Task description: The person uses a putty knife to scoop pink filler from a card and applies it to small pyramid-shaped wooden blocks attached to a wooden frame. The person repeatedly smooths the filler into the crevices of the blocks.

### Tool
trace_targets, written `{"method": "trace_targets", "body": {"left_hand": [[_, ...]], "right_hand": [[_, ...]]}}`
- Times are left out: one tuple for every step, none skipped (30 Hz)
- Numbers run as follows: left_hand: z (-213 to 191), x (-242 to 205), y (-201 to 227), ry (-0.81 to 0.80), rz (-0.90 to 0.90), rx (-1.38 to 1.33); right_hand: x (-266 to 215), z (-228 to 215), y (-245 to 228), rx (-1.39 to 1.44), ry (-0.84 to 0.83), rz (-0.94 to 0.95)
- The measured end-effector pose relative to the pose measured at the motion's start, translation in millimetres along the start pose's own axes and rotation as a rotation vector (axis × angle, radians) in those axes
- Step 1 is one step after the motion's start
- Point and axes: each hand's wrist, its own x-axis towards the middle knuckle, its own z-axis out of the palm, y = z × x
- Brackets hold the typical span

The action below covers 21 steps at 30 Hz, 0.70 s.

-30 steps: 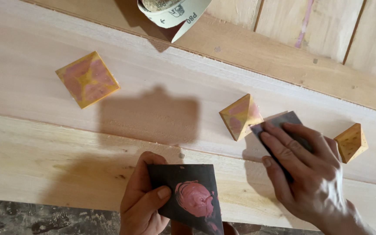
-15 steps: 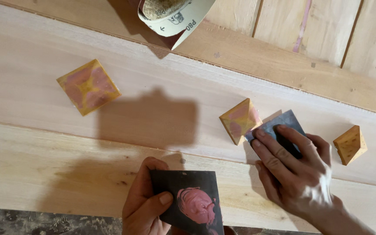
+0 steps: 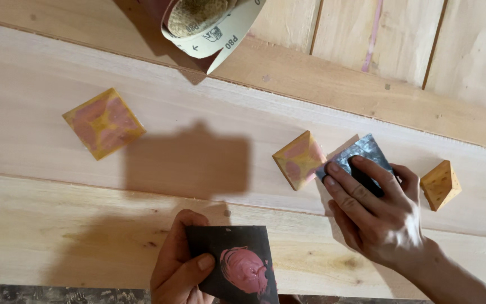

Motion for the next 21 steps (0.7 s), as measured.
{"method": "trace_targets", "body": {"left_hand": [[1,1,0,-0.007,0.004,-0.004],[2,2,0,-0.013,0.007,-0.007],[3,2,-1,-0.020,0.007,-0.012],[5,1,0,-0.010,0.001,-0.005],[5,2,1,-0.004,-0.006,0.005],[6,2,2,0.001,-0.013,0.014],[5,2,2,-0.022,-0.003,0.005],[4,3,2,-0.046,0.008,-0.005],[3,3,1,-0.068,0.015,-0.015],[1,3,1,-0.063,0.014,-0.014],[-1,2,1,-0.056,0.006,-0.013],[-2,1,0,-0.050,-0.002,-0.013],[-3,2,-1,-0.059,0.008,-0.009],[-4,4,-2,-0.069,0.018,-0.005],[-4,3,-3,-0.074,0.034,-0.004],[-4,2,-3,-0.091,0.047,-0.015],[-4,3,-3,-0.114,0.051,-0.025],[-3,3,-3,-0.138,0.055,-0.035],[-2,3,-3,-0.125,0.057,-0.033],[0,4,-3,-0.112,0.059,-0.030],[1,3,-3,-0.096,0.060,-0.027]], "right_hand": [[0,2,1,-0.005,0.002,-0.011],[-1,2,2,-0.014,-0.004,-0.008],[-3,0,2,-0.025,-0.012,-0.004],[-5,-2,3,-0.035,-0.020,0.001],[-6,-5,4,-0.017,-0.016,0.010],[-7,-8,5,0.002,-0.012,0.018],[-6,-9,6,0.024,-0.006,0.018],[-5,-9,5,0.031,0.002,0.024],[-5,-9,4,0.038,0.007,0.032],[-4,-9,4,0.045,0.011,0.041],[-4,-6,3,0.042,0.009,0.032],[-2,-3,3,0.039,0.006,0.024],[0,-1,4,0.035,0.006,0.013],[0,-2,2,0.035,-0.015,0.033],[0,-6,0,0.037,-0.038,0.047],[1,-10,-1,0.040,-0.060,0.060],[1,-14,-4,0.054,-0.071,0.074],[1,-17,-7,0.069,-0.082,0.088],[4,-20,-8,0.084,-0.090,0.094],[7,-22,-12,0.089,-0.081,0.104],[9,-23,-16,0.096,-0.073,0.114]]}}
